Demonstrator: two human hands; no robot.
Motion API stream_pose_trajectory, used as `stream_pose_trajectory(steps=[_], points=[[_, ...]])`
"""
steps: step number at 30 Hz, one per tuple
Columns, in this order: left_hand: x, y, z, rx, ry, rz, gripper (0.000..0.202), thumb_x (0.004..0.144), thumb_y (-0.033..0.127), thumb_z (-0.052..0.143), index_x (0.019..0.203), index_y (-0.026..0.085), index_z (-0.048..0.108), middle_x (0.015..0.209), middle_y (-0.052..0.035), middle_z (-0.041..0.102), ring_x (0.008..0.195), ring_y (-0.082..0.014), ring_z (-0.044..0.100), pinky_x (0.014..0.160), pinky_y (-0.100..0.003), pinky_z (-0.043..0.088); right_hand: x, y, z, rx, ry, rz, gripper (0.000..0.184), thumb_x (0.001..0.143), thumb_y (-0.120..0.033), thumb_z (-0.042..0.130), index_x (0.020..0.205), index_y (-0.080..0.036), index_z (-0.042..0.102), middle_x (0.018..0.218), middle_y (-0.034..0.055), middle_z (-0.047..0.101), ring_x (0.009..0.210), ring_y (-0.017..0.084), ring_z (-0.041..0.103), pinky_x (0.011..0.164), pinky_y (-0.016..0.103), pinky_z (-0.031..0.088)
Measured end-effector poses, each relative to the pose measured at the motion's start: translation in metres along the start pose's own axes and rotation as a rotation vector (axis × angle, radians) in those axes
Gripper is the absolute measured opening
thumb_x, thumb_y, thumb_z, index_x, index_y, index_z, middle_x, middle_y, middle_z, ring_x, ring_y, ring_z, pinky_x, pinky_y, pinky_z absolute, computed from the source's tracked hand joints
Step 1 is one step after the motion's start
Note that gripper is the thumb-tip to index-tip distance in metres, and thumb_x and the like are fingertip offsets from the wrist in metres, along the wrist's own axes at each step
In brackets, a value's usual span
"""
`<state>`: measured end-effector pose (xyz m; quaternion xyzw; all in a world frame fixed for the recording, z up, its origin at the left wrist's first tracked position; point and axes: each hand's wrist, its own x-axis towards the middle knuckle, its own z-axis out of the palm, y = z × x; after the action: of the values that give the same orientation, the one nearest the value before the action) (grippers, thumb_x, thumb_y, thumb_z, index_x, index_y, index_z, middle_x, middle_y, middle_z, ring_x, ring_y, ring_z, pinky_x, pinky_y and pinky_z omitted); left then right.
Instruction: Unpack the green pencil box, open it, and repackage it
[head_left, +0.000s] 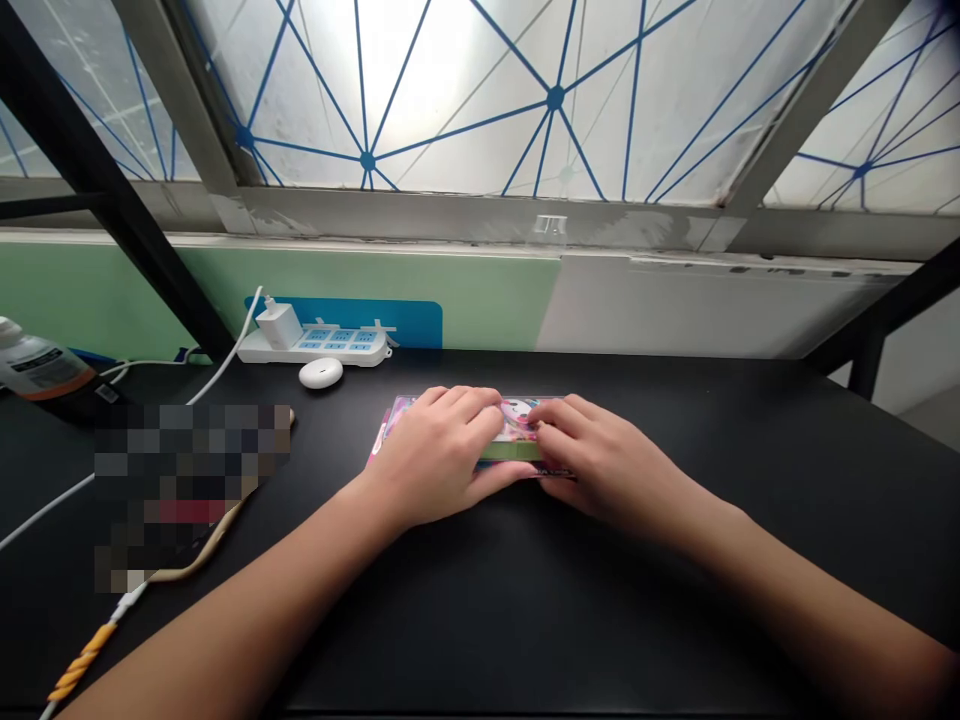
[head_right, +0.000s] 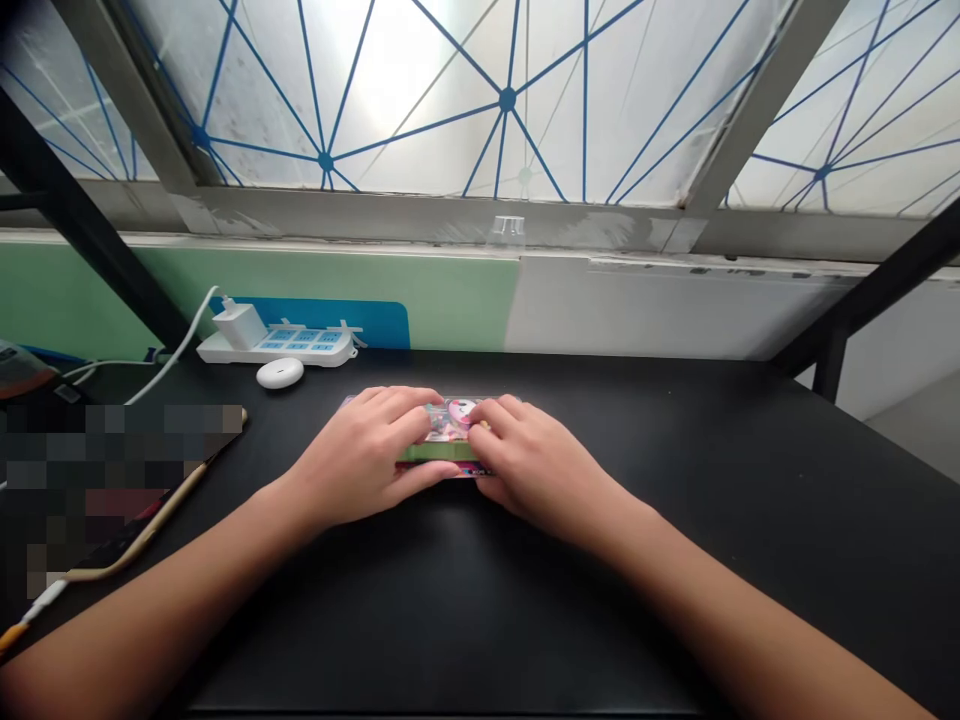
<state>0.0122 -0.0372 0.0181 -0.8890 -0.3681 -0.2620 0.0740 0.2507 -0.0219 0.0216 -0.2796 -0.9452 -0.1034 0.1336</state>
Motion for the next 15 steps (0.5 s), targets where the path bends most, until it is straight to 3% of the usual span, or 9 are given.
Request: stream_pose_trajectory(steps=[3, 6, 9, 11, 15], points=[[-0.001, -0.009, -0.002, -0.028, -0.041, -0.120, 0.045, 0.097, 0.060, 0.046, 0.108, 0.018, 0.059, 0.126, -0.0137, 0.064, 0.115, -0.0294, 0.060, 0.094, -0.042, 0.046, 0.000, -0.005, 0.001, 0.055, -0.056, -0.036, 0.012, 0.084, -0.015, 0.058, 0.096, -0.020, 0.058, 0.109, 0.0126, 0.062, 0.094, 0.027, 0.055, 0.078, 0.042, 0.052], [-0.004, -0.019, -0.003, -0.037, -0.164, -0.252, 0.059, 0.092, 0.067, 0.050, 0.127, 0.019, 0.052, 0.134, -0.0125, 0.060, 0.121, -0.0320, 0.056, 0.097, -0.044, 0.045, 0.002, -0.008, 0.001, 0.095, -0.077, -0.050, 0.013, 0.083, -0.016, 0.060, 0.094, -0.019, 0.056, 0.111, 0.0128, 0.061, 0.098, 0.028, 0.055, 0.082, 0.044, 0.051], [-0.006, -0.022, -0.002, -0.056, -0.294, -0.325, 0.063, 0.091, 0.072, 0.046, 0.127, 0.021, 0.053, 0.128, -0.0107, 0.064, 0.114, -0.0325, 0.059, 0.095, -0.046, 0.044, 0.003, -0.008, 0.000, 0.141, -0.086, -0.036, 0.014, 0.083, -0.018, 0.062, 0.095, -0.019, 0.056, 0.109, 0.0120, 0.062, 0.097, 0.028, 0.057, 0.083, 0.045, 0.051], [-0.006, -0.020, 0.000, -0.040, -0.320, -0.338, 0.062, 0.091, 0.073, 0.046, 0.125, 0.022, 0.055, 0.124, -0.0101, 0.065, 0.111, -0.0323, 0.059, 0.094, -0.047, 0.044, 0.003, -0.006, -0.001, 0.192, -0.091, -0.009, 0.018, 0.084, -0.023, 0.065, 0.100, -0.020, 0.057, 0.110, 0.0113, 0.062, 0.099, 0.028, 0.058, 0.084, 0.044, 0.051], [-0.006, -0.014, 0.002, 0.013, -0.277, -0.324, 0.063, 0.088, 0.072, 0.052, 0.127, 0.022, 0.055, 0.122, -0.0105, 0.064, 0.111, -0.0319, 0.057, 0.092, -0.046, 0.045, 0.001, 0.001, 0.001, 0.282, -0.087, 0.068, 0.045, 0.087, -0.047, 0.068, 0.122, -0.022, 0.055, 0.125, 0.0128, 0.060, 0.114, 0.030, 0.056, 0.092, 0.045, 0.051]])
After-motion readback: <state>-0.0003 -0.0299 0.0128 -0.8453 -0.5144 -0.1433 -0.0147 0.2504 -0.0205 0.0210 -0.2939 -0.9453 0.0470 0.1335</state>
